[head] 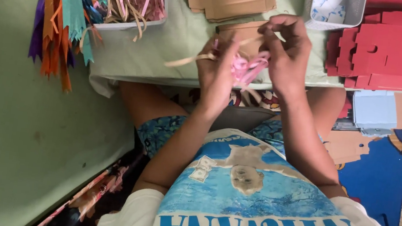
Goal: The person assembles a small cardboard box by folding and tucking the flaps into place. They then fill the box with pink and beige shredded paper filler, arranging it by hand to cover the bottom.
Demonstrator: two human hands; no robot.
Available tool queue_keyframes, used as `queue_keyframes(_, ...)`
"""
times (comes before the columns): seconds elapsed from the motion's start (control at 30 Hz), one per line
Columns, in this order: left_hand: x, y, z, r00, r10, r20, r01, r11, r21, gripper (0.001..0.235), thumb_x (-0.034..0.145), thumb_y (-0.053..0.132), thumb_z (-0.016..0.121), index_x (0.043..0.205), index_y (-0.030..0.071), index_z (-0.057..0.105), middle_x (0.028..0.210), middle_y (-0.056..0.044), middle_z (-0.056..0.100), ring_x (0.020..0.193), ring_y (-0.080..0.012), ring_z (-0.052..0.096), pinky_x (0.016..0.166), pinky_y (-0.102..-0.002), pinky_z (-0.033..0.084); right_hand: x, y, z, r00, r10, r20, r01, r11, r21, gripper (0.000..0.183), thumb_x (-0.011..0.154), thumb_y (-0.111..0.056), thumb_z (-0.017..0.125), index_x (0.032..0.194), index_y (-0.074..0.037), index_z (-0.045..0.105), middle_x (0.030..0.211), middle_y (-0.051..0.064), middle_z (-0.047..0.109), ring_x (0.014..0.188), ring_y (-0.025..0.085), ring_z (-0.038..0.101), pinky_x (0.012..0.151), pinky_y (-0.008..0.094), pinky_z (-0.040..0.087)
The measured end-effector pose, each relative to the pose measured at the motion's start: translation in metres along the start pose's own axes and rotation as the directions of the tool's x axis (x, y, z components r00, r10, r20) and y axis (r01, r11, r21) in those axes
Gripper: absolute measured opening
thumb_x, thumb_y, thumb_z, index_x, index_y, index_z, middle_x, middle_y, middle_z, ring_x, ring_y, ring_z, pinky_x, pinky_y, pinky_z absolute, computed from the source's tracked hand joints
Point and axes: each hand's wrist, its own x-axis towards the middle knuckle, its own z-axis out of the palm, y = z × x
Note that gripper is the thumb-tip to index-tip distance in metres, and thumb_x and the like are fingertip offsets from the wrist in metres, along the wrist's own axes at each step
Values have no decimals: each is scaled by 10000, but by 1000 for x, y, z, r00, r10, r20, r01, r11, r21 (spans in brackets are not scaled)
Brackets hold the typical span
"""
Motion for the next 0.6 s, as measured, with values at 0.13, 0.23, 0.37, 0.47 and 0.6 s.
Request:
queue_keyframes(0.13, 17, -14, -1, 995, 39, -92, -48, 994, -95, 121, 929, 167, 738, 903, 155, 620, 816, 21, 648, 744, -102, 627, 668, -266, 501, -10, -36, 9, 979, 31, 203, -23, 999, -41, 495, 917, -69, 648, 1378, -80, 470, 1476, 142, 500, 1198, 297, 595, 996, 380, 559)
queue_keyframes(0.23, 15, -19, 1, 969, -230, -94, 201, 948, -245, 341, 1016, 316, 597, 1213, 45, 659, 1169, -110, 693, 1110, -217, 658, 970, -364, 512, -28, -21, 22, 892, -213, 400, 340, 898, -280, 644, 1140, -457, 423, 1605, -35, 280, 1688, 233, 261, 1611, 384, 276, 1358, 548, 245)
queue_keyframes(0.37, 7, -4, 2, 974, -205, 97, 188, 970, 154, 335, 968, 69, 574, 1300, 20, 555, 1292, -152, 628, 1199, -263, 627, 1033, -357, 537, -13, 0, 22, 941, -319, 115, 339, 880, -334, 256, 1123, -215, 472, 1250, -8, 557, 1222, 194, 529, 1187, 339, 523, 1044, 444, 429)
queue_keyframes(0.47, 6, -4, -10, 981, -119, 154, 43, 904, 426, 511, 917, 322, 736, 1305, 6, 635, 1289, -160, 714, 1224, -230, 678, 1044, -311, 540, -10, 11, 13, 997, -71, 35, 77, 978, -194, 156, 1111, -192, 530, 1060, -44, 535, 957, 81, 641, 798, 139, 564, 710, 279, 459)
queue_keyframes(0.6, 19, -12, -25, 969, -169, 181, 171, 985, 6, 341, 911, 108, 786, 1216, -2, 681, 1095, -148, 751, 955, -284, 756, 783, -403, 659, -1, 16, 4, 980, 201, 14, -201, 974, 106, 313, 1064, -291, 632, 795, -158, 544, 708, -61, 519, 664, 37, 443, 619, 229, 372)
